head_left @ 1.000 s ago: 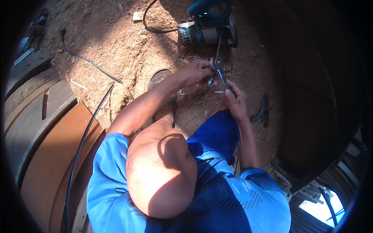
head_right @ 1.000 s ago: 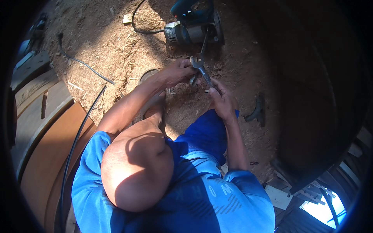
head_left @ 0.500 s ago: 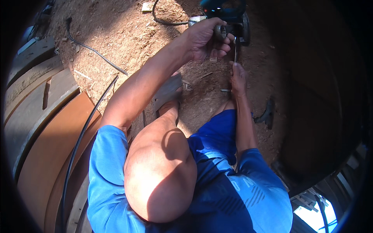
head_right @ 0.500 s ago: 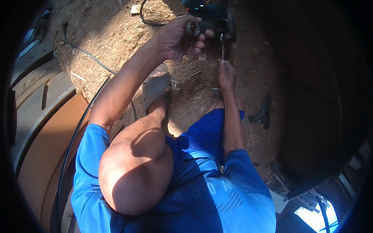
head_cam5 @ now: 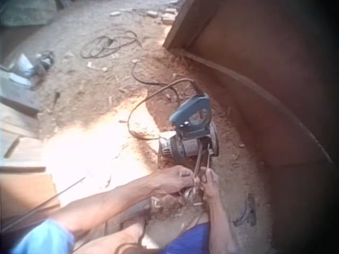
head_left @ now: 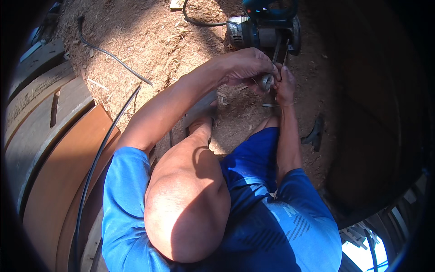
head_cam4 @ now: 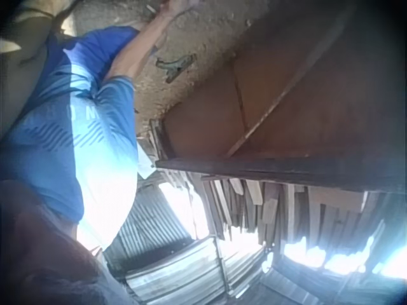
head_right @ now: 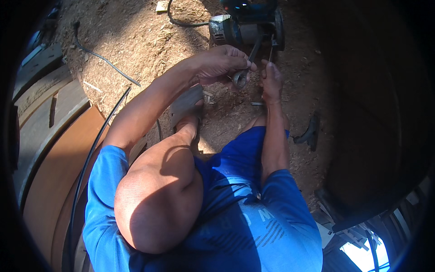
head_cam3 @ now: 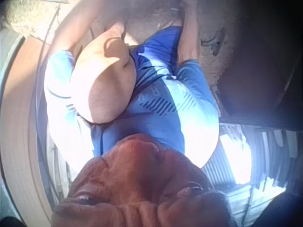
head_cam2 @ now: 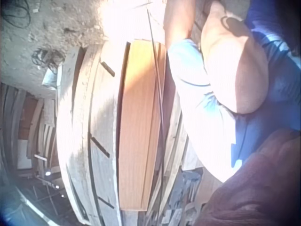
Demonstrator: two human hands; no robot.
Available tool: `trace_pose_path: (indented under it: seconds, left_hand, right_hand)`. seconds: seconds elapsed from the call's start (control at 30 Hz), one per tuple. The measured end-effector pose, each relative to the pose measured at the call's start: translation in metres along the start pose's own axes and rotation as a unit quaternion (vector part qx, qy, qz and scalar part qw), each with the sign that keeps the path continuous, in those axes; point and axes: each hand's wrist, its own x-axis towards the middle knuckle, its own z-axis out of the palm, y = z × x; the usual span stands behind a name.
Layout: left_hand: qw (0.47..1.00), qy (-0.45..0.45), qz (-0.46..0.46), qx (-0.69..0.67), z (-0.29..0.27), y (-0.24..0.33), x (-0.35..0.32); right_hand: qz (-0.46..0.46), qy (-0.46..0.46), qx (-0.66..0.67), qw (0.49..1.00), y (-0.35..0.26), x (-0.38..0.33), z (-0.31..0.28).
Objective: The person adjusts and services a woodworking router, using a wrench and a screwdriver to tighten components on the base and body while the tool is unplugged.
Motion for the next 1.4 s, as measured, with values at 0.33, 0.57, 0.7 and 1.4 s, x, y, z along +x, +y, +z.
trace_pose_path:
  seconds: [0.33,0.57,0.7,1.4]
  left_hand:
    - [0.993,0.057,-0.014,0.107,0.019,-0.060,0.024]
    - [0.998,0.059,0.006,0.001,0.016,-0.054,0.027]
    - [0.987,0.064,0.048,-0.142,0.012,-0.004,0.002]
    - [0.983,0.080,0.010,-0.164,-0.014,0.050,0.000]
  right_hand:
    - [0.022,-0.038,0.021,0.999,-0.006,0.012,-0.014]
    - [0.002,-0.035,-0.009,0.999,0.012,0.031,-0.031]
    - [0.003,-0.021,-0.017,1.000,0.020,0.036,-0.033]
    - [-0.019,-0.026,0.039,0.999,0.011,0.050,-0.013]
